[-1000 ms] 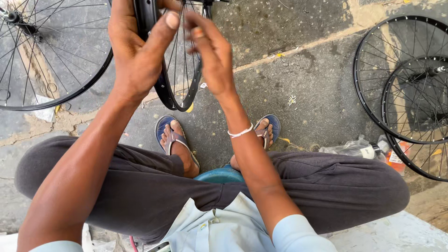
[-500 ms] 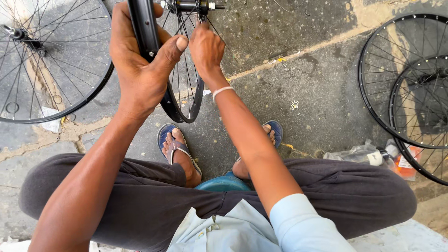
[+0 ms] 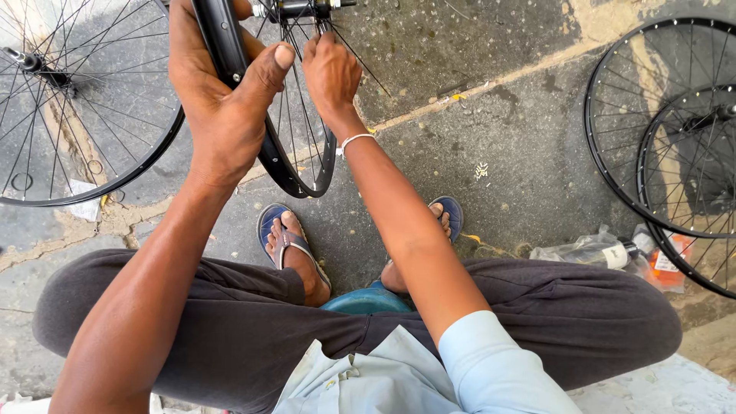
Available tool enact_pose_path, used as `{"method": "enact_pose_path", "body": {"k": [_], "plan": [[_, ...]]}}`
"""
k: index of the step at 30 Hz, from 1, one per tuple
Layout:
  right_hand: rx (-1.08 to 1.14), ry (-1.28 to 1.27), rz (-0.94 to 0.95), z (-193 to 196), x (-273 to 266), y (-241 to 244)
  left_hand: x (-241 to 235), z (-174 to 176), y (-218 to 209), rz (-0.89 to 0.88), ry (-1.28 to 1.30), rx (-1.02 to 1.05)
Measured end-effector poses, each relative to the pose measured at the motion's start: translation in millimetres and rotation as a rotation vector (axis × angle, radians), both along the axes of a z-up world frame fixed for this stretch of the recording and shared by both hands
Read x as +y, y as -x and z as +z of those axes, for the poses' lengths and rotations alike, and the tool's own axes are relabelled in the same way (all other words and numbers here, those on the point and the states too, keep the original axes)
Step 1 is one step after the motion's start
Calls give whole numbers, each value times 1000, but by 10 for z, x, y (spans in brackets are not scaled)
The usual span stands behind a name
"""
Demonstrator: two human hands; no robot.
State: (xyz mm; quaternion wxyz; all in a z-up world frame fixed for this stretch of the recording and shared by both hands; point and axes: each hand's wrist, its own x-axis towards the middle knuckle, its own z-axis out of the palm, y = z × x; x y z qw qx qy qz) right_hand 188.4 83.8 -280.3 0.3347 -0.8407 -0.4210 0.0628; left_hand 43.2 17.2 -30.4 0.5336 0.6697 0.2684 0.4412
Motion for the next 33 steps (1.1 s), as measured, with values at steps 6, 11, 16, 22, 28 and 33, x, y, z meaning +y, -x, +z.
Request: {"method": "enact_pose_path", "body": {"k": [6,11,16,22,28,33], "plan": [[-120,-122,10,-146,-76,61,81,-25,61,-17,-22,-34],[15,12,20,-63,54,102,99,-15,68,14,-9,-8],[-21,15,73,-152,64,127,121,-5,74,24,-15,-20],[14,-28,1,-246,112,162,131,-55,75,-11,-32,-27],[-179,-148,75,-115,-94,83,118,-46,66,-23,-63,-11],[-8,11,267,261,-683,130,155,-29,39,0,-60,52]]}}
